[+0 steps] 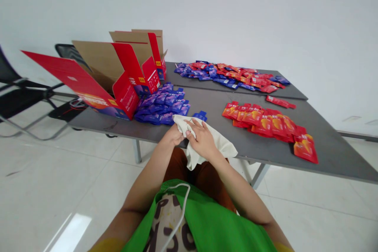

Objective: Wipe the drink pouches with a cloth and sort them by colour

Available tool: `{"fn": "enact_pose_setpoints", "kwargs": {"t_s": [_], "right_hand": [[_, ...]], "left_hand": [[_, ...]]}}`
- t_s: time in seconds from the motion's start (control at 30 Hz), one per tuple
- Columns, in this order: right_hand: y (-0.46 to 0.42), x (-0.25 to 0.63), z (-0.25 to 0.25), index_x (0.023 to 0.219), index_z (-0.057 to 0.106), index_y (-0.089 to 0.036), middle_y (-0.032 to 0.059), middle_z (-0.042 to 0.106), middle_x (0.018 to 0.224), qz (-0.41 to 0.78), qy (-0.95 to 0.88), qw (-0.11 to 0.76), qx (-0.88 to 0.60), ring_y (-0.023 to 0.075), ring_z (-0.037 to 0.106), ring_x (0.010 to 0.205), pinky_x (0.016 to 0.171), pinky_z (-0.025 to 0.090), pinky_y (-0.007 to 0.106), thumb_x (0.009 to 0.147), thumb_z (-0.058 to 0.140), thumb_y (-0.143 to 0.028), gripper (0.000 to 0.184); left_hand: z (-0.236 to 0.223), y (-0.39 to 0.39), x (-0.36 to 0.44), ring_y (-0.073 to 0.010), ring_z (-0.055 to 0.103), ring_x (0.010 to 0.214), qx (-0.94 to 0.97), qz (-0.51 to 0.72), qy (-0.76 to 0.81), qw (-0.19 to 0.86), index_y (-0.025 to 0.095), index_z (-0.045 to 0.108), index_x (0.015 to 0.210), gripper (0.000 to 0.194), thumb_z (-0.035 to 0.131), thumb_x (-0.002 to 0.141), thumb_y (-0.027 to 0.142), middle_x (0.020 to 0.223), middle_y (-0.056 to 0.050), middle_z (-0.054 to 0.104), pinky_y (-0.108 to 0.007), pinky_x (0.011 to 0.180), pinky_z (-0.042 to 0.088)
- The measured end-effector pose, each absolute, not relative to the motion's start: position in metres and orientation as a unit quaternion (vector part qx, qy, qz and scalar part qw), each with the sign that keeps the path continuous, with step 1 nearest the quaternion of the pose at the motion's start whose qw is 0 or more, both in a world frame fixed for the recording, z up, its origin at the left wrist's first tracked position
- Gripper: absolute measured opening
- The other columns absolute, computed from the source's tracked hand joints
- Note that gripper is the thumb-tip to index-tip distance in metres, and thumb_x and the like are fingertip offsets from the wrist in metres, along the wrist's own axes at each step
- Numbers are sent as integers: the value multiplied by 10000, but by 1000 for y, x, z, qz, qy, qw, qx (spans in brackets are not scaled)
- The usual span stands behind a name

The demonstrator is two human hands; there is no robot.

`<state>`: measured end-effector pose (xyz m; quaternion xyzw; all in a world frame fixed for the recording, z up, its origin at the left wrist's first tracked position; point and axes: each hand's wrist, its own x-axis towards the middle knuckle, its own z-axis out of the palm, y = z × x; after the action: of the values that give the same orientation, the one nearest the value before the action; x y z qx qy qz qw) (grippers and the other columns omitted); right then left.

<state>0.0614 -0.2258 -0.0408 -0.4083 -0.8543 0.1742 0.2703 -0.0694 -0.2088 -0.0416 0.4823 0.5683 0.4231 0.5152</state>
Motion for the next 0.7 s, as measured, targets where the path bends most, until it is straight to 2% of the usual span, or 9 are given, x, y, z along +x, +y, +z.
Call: {"fn": "enact_pose_setpoints", "kwargs": {"t_s": [0.1, 0.23, 0.33, 0.5, 0.57, 0.7], "right_hand": [[-213, 67, -43, 1432, 424, -216, 19, 472, 1449, 179, -865, 218, -415, 196, 286, 1415, 1167, 177, 438, 996, 286, -388, 489], [-196, 75, -45, 1441, 414, -230, -2, 420, 1484, 166, -856, 184, -454, 210, 257, 1427, 1157, 205, 453, 999, 272, -400, 494], [-182, 78, -44, 1436, 421, -258, -18, 389, 1501, 153, -845, 162, -487, 238, 287, 1414, 1152, 205, 485, 1001, 258, -417, 491], [-158, 97, -39, 1449, 406, -247, 8, 396, 1497, 175, -835, 124, -506, 254, 269, 1422, 1150, 194, 505, 1000, 248, -475, 528], [-159, 108, -36, 1448, 411, -238, 23, 410, 1490, 210, -839, 144, -480, 243, 287, 1415, 1154, 199, 484, 1003, 219, -497, 550], [-193, 117, -34, 1457, 392, -262, 6, 402, 1496, 277, -873, 239, -323, 163, 291, 1413, 1168, 204, 383, 1004, 161, -533, 576]], "left_hand": [[-41, -210, -74, -175, 690, 829, 455, 409, 525, 592, 108, 597, 1114, 293, 392, 933, 214, 890, -85, 723, -338, 782, 568], [-40, -206, -73, -171, 702, 770, 367, 413, 533, 641, 124, 578, 1122, 261, 476, 882, 113, 871, -86, 726, -370, 799, 570], [-39, -204, -70, -202, 714, 745, 321, 402, 560, 650, 93, 588, 1065, 236, 496, 850, 57, 767, -109, 715, -390, 808, 575], [-37, -205, -70, -233, 723, 772, 286, 402, 575, 653, 58, 586, 1050, 222, 430, 894, 80, 684, -132, 698, -398, 803, 583], [-38, -205, -72, -238, 723, 754, 293, 400, 561, 663, 41, 596, 1029, 212, 446, 885, 81, 685, -150, 701, -386, 778, 588], [-45, -204, -78, -226, 715, 704, 314, 400, 494, 705, 66, 649, 979, 197, 613, 791, 111, 764, -139, 727, -337, 691, 593]]}}
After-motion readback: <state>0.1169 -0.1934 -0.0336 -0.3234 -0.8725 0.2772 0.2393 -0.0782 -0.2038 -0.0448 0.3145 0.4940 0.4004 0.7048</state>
